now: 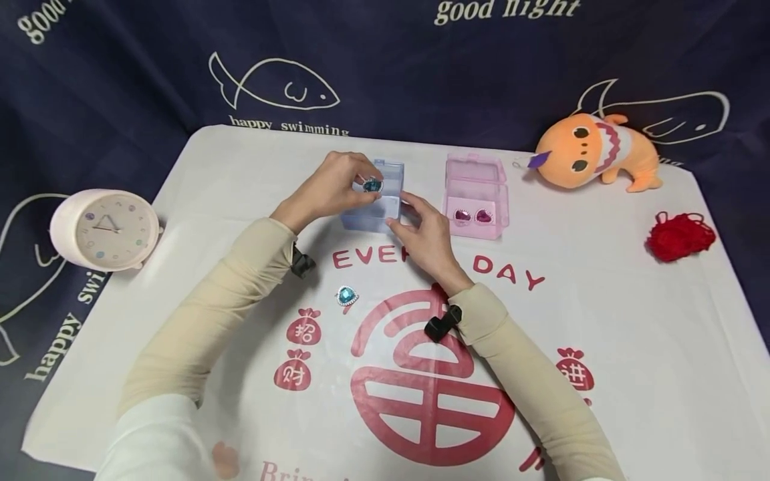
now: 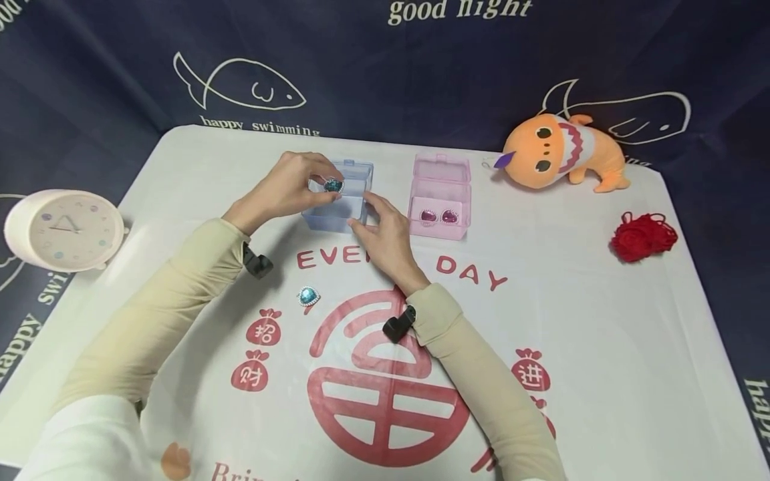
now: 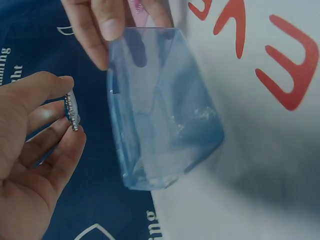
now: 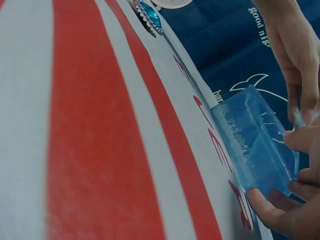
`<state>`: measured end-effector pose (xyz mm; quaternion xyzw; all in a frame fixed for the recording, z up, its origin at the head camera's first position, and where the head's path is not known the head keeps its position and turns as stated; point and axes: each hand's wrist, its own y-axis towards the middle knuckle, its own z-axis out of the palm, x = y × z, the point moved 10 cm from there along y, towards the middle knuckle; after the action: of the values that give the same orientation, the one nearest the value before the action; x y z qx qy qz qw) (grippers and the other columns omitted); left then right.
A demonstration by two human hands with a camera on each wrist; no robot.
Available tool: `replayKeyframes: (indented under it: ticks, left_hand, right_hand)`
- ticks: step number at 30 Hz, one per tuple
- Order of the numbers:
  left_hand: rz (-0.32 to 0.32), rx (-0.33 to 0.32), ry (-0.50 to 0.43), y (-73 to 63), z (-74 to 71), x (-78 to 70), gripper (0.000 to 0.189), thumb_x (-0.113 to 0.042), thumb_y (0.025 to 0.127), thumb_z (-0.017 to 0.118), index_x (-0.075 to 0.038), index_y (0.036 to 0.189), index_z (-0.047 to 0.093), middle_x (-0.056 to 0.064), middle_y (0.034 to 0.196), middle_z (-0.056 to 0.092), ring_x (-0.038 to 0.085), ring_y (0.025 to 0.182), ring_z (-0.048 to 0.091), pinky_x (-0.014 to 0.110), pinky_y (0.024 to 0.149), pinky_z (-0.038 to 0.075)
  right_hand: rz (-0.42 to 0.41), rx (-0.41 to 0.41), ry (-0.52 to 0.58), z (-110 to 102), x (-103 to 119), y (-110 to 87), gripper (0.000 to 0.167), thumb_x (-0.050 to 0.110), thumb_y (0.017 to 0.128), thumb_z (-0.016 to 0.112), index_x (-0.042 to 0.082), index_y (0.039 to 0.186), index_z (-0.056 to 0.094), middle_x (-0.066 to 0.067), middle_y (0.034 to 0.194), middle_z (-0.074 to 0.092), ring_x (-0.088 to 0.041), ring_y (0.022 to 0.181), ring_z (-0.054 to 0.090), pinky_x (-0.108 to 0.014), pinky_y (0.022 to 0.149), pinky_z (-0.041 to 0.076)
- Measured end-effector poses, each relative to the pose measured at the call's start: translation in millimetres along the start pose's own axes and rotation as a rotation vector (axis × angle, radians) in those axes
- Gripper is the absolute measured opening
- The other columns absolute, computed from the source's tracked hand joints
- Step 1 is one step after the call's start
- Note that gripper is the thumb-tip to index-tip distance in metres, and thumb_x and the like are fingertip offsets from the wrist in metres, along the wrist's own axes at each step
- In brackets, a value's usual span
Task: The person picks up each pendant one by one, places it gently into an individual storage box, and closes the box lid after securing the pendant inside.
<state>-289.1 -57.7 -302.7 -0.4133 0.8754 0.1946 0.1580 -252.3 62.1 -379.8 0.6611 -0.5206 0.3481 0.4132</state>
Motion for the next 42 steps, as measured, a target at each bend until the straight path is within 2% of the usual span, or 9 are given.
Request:
replayKeyframes:
  ticks: [5,14,19,24,32,42]
  left_hand:
    - [0.005,0.079,0.002,3.9,20.2,3.4,0.025,-0.015,0.081,0.072,-0.003,0.103,0.074,0.010,0.106,0.072,0.023,0.091,0.067,0.034,0.083,0.054]
    - [-0.008,0.165,-0.019,10.5,45.1,7.2,0.021,-0.015,0.078,0.078,-0.005,0.096,0.076,0.008,0.101,0.074,0.021,0.092,0.068,0.033,0.086,0.053]
    - [-0.055,0.189,-0.043,16.2,49.1,13.1,0.022,-0.014,0.075,0.080,-0.005,0.095,0.077,0.007,0.100,0.075,0.020,0.091,0.070,0.030,0.084,0.055]
    - [-0.069,0.218,-0.040,18.1,54.1,16.2,0.023,-0.009,0.074,0.080,-0.004,0.096,0.076,0.009,0.102,0.075,0.020,0.092,0.069,0.030,0.085,0.055]
    - [-0.034,0.263,-0.033,17.9,64.5,15.1,0.022,-0.004,0.077,0.078,-0.003,0.098,0.076,0.010,0.102,0.074,0.021,0.096,0.070,0.032,0.089,0.054]
    - [-0.002,0.315,-0.017,22.7,72.8,13.4,0.016,-0.001,0.075,0.078,-0.005,0.091,0.076,0.008,0.093,0.076,0.020,0.091,0.072,0.031,0.086,0.055]
  right_hand:
    - [-0.007,0.003,-0.004,2,0,-0.5,0.052,0.014,0.086,0.072,0.003,0.134,0.055,-0.015,0.134,0.059,-0.026,0.118,0.062,-0.035,0.088,0.056]
    - [-0.012,-0.004,-0.008,0,-2,0.9,0.052,0.015,0.086,0.073,0.004,0.133,0.055,-0.015,0.131,0.061,-0.027,0.116,0.063,-0.037,0.087,0.056]
    - [-0.007,-0.008,-0.014,-1,-2,0.5,0.051,0.015,0.086,0.072,0.005,0.134,0.055,-0.015,0.132,0.061,-0.027,0.116,0.063,-0.038,0.086,0.057]
    - [0.008,-0.003,-0.019,-1,-3,-0.2,0.051,0.016,0.087,0.072,0.005,0.134,0.055,-0.015,0.131,0.061,-0.027,0.116,0.063,-0.037,0.085,0.057]
    - [0.005,0.001,-0.031,-1,-1,-0.2,0.053,0.016,0.086,0.072,0.004,0.134,0.054,-0.015,0.132,0.060,-0.027,0.116,0.063,-0.038,0.084,0.057]
    - [0.012,0.008,-0.021,0,-3,-0.2,0.054,0.016,0.086,0.072,0.005,0.136,0.053,-0.014,0.132,0.060,-0.025,0.117,0.063,-0.037,0.085,0.057]
